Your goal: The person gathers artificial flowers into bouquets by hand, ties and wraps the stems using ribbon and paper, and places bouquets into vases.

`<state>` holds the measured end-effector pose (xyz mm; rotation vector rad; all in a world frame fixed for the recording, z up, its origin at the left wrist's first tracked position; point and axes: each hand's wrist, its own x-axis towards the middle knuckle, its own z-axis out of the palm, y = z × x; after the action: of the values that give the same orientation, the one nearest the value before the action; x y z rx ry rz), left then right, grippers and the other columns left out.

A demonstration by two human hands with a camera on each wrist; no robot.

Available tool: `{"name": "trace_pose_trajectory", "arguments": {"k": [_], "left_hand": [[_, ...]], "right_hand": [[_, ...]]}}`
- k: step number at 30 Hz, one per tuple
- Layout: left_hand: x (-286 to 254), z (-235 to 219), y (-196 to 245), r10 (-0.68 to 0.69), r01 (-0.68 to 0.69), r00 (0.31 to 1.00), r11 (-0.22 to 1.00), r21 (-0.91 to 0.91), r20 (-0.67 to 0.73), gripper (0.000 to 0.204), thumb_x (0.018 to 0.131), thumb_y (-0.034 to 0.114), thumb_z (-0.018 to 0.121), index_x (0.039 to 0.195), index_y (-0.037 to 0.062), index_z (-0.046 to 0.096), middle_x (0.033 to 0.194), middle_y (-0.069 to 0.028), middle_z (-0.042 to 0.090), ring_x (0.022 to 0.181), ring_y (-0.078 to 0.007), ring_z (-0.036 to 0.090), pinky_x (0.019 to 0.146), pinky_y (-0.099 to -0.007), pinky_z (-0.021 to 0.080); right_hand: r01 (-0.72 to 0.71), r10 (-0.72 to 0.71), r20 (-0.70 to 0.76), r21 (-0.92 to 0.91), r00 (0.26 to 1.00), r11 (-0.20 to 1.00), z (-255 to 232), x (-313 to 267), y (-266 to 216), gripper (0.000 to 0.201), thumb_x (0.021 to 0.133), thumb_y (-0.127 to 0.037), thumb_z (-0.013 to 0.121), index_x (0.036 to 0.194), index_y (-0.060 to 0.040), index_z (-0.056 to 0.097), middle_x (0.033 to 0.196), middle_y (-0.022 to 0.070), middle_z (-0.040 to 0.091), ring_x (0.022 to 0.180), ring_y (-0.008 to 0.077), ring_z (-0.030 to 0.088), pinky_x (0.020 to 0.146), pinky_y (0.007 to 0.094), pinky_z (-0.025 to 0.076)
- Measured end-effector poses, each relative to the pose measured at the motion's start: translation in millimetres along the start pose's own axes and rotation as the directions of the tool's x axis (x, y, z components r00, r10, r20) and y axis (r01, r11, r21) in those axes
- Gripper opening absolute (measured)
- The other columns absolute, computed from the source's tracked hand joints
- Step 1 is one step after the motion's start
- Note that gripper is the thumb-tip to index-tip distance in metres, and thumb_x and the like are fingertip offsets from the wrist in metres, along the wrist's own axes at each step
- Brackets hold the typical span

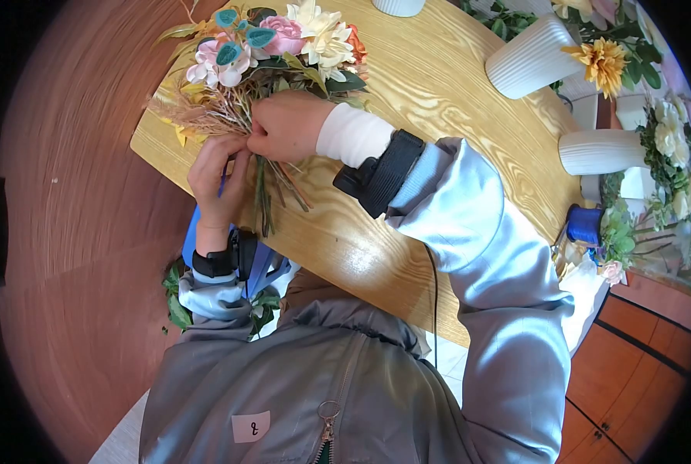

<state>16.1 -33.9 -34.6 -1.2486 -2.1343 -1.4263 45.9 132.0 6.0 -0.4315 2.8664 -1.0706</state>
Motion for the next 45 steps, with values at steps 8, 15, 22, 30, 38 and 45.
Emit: {"name": "trace_pose_trajectory", "arguments": {"k": [8,15,22,30,38,45], "left_hand": [[0.5,-0.7,-0.1,-0.011,0.011,1.000,1.000,-0.012,-0.006,0.016,0.067,-0.007,0.059,0.080,0.0014,0.059,0.075,-0.0082,0.056,0.065,-0.0196,0.056,0.055,-0.0261,0.045],[1.1,-1.0,0.4,-0.044,0.044,0.999,0.999,-0.005,-0.016,0.014,0.068,-0.006,0.059,0.080,0.0010,0.059,0.075,-0.0095,0.056,0.067,-0.0227,0.056,0.059,-0.0278,0.046],[2.7,-7.0,3.9,-0.197,0.198,0.980,0.979,-0.043,0.018,0.011,0.071,-0.005,0.057,0.079,0.0011,0.060,0.072,-0.0093,0.057,0.066,-0.0205,0.056,0.058,-0.0261,0.044],[-7.4,-2.9,0.1,-0.437,0.428,0.899,0.880,-0.205,-0.003,0.014,0.072,-0.004,0.055,0.083,0.0010,0.061,0.069,-0.0086,0.057,0.060,-0.0149,0.057,0.054,-0.0236,0.043],[-6.7,-19.8,-13.7,-0.592,0.616,0.752,0.788,0.013,0.288,0.009,0.079,0.004,0.053,0.084,-0.0024,0.055,0.063,-0.0053,0.057,0.056,-0.0113,0.056,0.052,-0.0240,0.045],[-8.1,-10.3,-23.0,-0.646,0.651,0.566,-0.031,-0.758,0.512,0.010,0.082,0.014,0.052,0.089,0.0062,0.053,0.085,-0.0011,0.055,0.081,-0.0129,0.052,0.073,-0.0268,0.043]], "right_hand": [[-0.101,0.108,0.039,-0.140,0.993,0.985,3.4,-2.9,-9.6,0.027,0.075,-0.026,0.047,0.072,0.0006,0.051,0.061,0.0169,0.056,0.061,0.0318,0.056,0.058,0.0383,0.043],[-0.097,0.096,0.050,0.014,0.994,0.995,8.0,-3.3,-1.4,0.027,0.078,-0.026,0.047,0.074,0.0000,0.052,0.058,0.0137,0.054,0.053,0.0265,0.053,0.053,0.0343,0.042],[-0.287,0.296,0.035,0.368,0.955,0.884,1.3,-16.7,2.2,0.025,0.081,-0.023,0.050,0.075,0.0010,0.050,0.058,0.0073,0.048,0.054,0.0114,0.046,0.050,0.0275,0.037],[-0.157,0.151,-0.196,-0.020,0.969,0.987,14.4,-35.3,9.2,0.023,0.085,-0.021,0.048,0.081,0.0005,0.051,0.059,0.0039,0.045,0.056,0.0075,0.045,0.049,0.0263,0.036],[-0.169,0.306,-0.021,0.795,0.952,0.582,9.0,-27.0,-19.1,0.022,0.089,-0.023,0.042,0.088,-0.0031,0.051,0.065,-0.0017,0.049,0.055,0.0050,0.046,0.051,0.0175,0.038],[-0.130,0.238,0.002,0.843,0.971,0.522,25.9,-18.3,0.6,0.021,0.090,-0.023,0.041,0.081,-0.0053,0.046,0.066,-0.0019,0.045,0.052,0.0055,0.042,0.049,0.0190,0.036]]}}
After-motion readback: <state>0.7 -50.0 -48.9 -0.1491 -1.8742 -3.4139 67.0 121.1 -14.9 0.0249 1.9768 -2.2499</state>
